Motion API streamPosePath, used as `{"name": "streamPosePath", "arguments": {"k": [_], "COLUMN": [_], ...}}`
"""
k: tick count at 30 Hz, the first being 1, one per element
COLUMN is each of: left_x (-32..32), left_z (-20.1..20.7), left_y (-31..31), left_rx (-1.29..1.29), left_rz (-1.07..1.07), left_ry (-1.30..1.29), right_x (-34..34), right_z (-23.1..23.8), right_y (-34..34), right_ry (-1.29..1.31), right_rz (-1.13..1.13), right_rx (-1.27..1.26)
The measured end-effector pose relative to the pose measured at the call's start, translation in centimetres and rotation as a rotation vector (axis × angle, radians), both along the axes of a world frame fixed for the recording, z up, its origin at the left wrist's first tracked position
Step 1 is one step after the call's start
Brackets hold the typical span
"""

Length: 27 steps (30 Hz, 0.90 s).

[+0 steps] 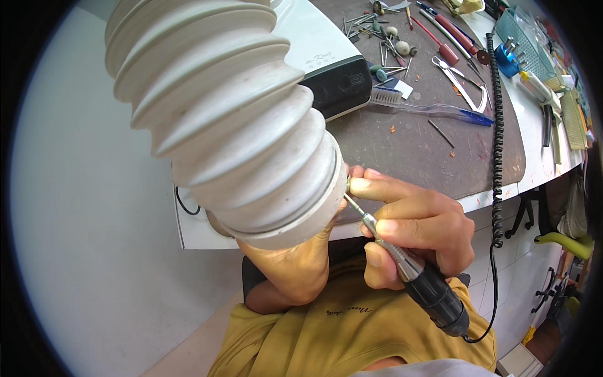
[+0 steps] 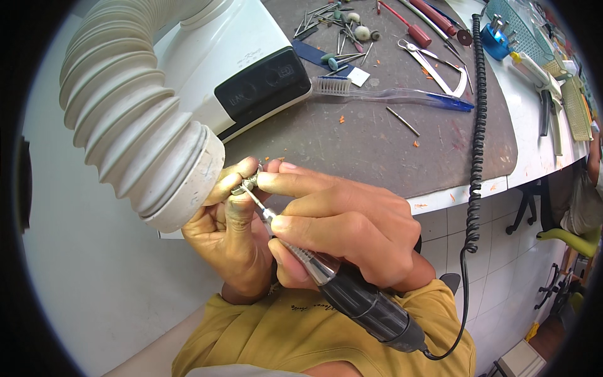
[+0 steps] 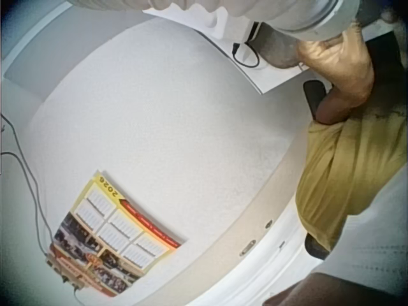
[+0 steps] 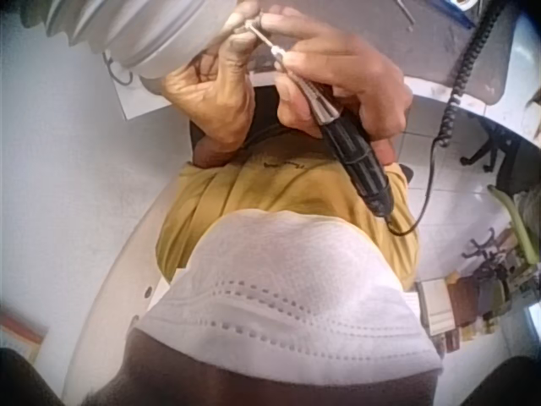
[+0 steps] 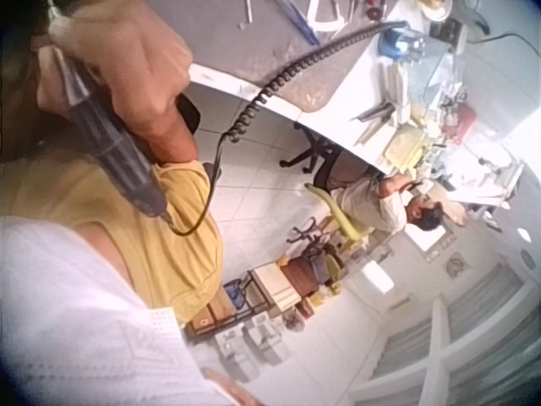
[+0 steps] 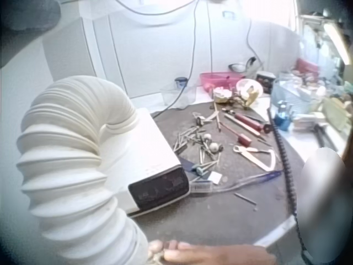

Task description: The person uses a rotary handpiece to grind and shape a small dental appliance. They repeatedly adjust the flexible extraction arm for better access and lighting, switch between different rotary bits, and inspect the workpiece. At the end, they measure the appliance with calipers.

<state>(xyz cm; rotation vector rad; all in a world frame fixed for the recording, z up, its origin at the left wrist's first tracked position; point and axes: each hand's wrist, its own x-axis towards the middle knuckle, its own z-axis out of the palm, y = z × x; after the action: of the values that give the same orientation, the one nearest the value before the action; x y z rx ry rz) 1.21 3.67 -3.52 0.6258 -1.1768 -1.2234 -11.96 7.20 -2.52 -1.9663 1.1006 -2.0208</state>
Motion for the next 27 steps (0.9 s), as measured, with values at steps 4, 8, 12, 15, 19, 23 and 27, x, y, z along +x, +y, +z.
{"name": "streamPosePath", "arguments": {"k": [4, 8, 12, 15, 19, 23, 27], "left_x": [0.3, 0.3, 0.3, 0.3, 0.4, -1.4, 0.4], "left_z": [-0.9, -1.4, 0.3, 0.7, -1.7, -1.0, -0.6], "left_y": [-0.1, -0.1, 0.4, 0.4, -0.1, 0.8, 0.1], "left_rx": [0.000, 0.018, 0.025, 0.038, 0.031, 0.187, 0.007], "left_rz": [0.008, 0.050, -0.006, -0.026, 0.005, 0.024, 0.008], "left_ry": [0.003, 0.004, -0.034, -0.045, 0.135, 0.450, 0.020], "right_x": [-0.2, -0.1, -0.2, 0.0, -0.2, -0.2, -0.3], "right_z": [0.1, 0.0, -0.1, 0.0, 0.3, 0.1, 0.1], "right_y": [-0.1, -0.2, -0.1, 0.1, 0.0, 0.0, -0.2], "right_ry": [0.019, 0.033, 0.034, 0.024, 0.074, 0.079, 0.079], "right_rz": [0.009, 0.003, -0.004, -0.019, -0.028, -0.032, -0.033], "right_rx": [0.002, -0.009, -0.018, 0.005, 0.007, -0.001, -0.008]}}
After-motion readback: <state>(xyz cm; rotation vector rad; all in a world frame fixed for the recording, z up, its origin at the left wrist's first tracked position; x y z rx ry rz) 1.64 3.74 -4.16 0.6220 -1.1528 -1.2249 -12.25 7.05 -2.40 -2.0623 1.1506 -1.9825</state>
